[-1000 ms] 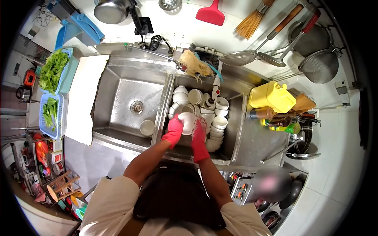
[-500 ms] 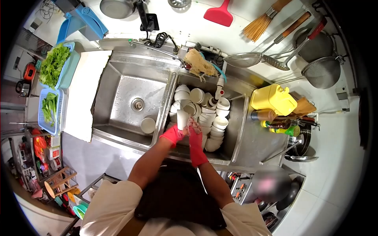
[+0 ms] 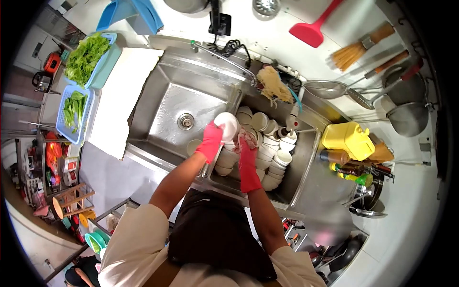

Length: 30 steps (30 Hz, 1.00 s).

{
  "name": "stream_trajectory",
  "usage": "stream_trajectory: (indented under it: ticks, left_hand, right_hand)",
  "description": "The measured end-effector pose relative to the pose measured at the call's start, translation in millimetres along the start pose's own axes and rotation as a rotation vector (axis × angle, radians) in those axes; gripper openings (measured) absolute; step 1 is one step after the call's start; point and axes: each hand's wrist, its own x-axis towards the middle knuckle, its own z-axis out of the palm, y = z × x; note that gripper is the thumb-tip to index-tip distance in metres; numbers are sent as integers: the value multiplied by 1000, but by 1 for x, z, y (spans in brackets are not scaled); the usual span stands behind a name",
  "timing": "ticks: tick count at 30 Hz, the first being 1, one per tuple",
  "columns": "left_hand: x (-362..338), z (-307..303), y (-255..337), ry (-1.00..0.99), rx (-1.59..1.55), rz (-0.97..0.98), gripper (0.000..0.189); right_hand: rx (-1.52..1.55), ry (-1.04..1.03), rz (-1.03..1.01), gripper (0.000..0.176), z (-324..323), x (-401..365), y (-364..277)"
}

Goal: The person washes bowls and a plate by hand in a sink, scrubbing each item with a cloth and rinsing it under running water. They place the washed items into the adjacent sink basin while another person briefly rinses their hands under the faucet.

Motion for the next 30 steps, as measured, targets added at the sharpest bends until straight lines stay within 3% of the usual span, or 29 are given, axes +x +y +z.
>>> stream_trajectory:
  ticks: [2, 4, 6, 7, 10, 11, 12, 14, 16, 18, 19, 20, 22, 23, 24, 26, 28, 30]
  left_hand:
    - [18, -30, 0, 113, -121, 27, 43]
    - [36, -59, -6, 252, 25, -37, 31]
    - [65, -83, -44, 239, 135, -9, 30]
    - [78, -88, -67, 226, 248, 30, 29]
    - [99, -82, -94, 251, 310, -190, 29]
    - [99, -76, -96, 218, 528, -159, 26]
    - [96, -74, -92, 199, 522, -173, 26]
    - [92, -68, -94, -116, 1158, -10, 27]
    - [108, -57, -121, -71, 1080, -126, 26]
    - [113, -68, -151, -212, 1113, 155, 23]
    - [131, -74, -198, -188, 814, 83, 22]
    - [126, -74, -179, -194, 827, 88, 22]
    - [102, -70, -108, -37, 664, -133, 26]
    - [95, -63, -93, 126, 833, 119, 29]
    - [83, -54, -69, 123, 842, 129, 29]
    - [45, -30, -12, 252, 636, 565, 29]
    - [2, 3, 24, 206, 332, 816, 28]
    - [-30, 38, 31, -125, 211, 980, 26]
  right_hand:
    - [-300, -99, -8, 21, 1, 3, 4]
    - [-201, -47, 23, 22, -2, 0, 3]
    - [-6, 59, 86, 26, -15, -6, 2]
    - [-90, 10, 137, 27, -38, 1, 13]
    - [-243, 146, 93, 27, -88, -15, 37]
    - [-261, 161, 100, 27, -102, -19, 43]
    - [-213, 207, 111, 27, -115, -22, 46]
    - [-176, 272, 125, 26, -143, -31, 55]
    - [-345, 214, 50, 23, -163, -38, 58]
    - [-393, 232, 72, 24, -150, -42, 42]
    - [-435, 236, 91, 24, -140, -41, 33]
    - [-422, 243, 92, 24, -140, -37, 32]
    - [-527, 179, 62, 26, -151, -37, 31]
    - [-812, 107, -115, 23, -169, -37, 40]
    - [-801, 114, -118, 23, -173, -37, 36]
    - [-233, 273, 119, 19, -178, -33, 29]
    - [-234, 352, 188, 21, -177, -34, 9]
    - [-240, 432, 256, 23, -184, -36, -2]
